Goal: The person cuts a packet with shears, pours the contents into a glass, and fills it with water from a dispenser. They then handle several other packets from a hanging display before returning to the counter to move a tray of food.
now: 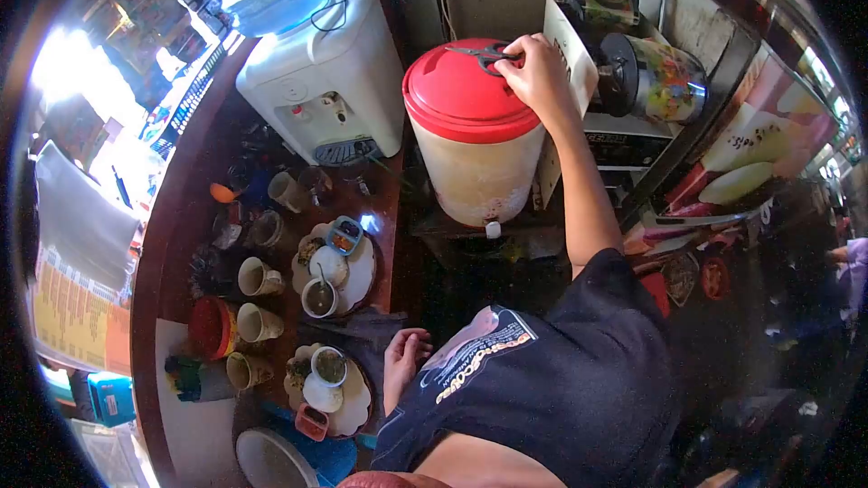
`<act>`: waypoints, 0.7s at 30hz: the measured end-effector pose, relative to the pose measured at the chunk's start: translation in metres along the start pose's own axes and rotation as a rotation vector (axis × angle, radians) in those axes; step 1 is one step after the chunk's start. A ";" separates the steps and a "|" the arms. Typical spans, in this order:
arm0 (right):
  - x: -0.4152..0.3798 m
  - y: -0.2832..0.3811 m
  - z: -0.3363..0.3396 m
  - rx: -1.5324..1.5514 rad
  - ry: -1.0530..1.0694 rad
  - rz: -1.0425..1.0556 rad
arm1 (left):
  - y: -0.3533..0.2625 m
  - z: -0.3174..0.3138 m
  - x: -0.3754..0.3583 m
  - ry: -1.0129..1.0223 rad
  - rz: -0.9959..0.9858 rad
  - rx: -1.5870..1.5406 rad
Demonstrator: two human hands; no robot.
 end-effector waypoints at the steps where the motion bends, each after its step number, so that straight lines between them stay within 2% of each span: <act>1: 0.000 -0.006 -0.004 0.019 0.037 -0.058 | -0.002 -0.001 0.001 0.009 -0.001 0.008; 4: 0.000 -0.015 -0.016 0.074 0.142 -0.208 | -0.005 -0.001 0.003 0.033 -0.021 0.053; 7: 0.004 -0.019 -0.019 0.018 0.121 -0.112 | 0.003 0.002 0.005 0.032 -0.029 0.060; 11: 0.007 -0.024 -0.025 0.071 0.153 -0.137 | 0.010 0.005 -0.001 0.013 -0.021 -0.017; 12: 0.006 -0.012 -0.019 0.176 0.218 -0.249 | 0.007 0.005 -0.004 0.008 -0.013 -0.012; 13: 0.007 -0.010 -0.018 0.101 0.159 -0.157 | 0.007 0.006 -0.007 -0.001 -0.016 -0.005; 15: 0.007 0.000 -0.013 0.057 0.181 -0.196 | 0.008 0.007 -0.009 -0.014 -0.035 0.007; 16: 0.008 -0.011 -0.018 0.010 0.161 -0.137 | 0.009 0.008 -0.011 -0.021 -0.024 0.003; 17: 0.008 -0.018 -0.024 0.106 0.194 -0.163 | 0.009 0.007 -0.012 -0.020 -0.020 0.004; 19: 0.008 -0.025 -0.026 0.083 0.249 -0.258 | 0.006 0.007 -0.014 -0.046 -0.032 0.006; 21: 0.013 -0.037 -0.029 0.126 0.248 -0.163 | 0.018 0.013 -0.012 -0.046 -0.029 -0.001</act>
Point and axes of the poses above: each hand's wrist, its own x-axis towards the middle knuckle, its own z-axis out of the back of the hand, y = z × x, the point moved 3 cm from there along x, towards the middle knuckle, and after that the axes turned 2 degrees about y, right-handed, at the moved point
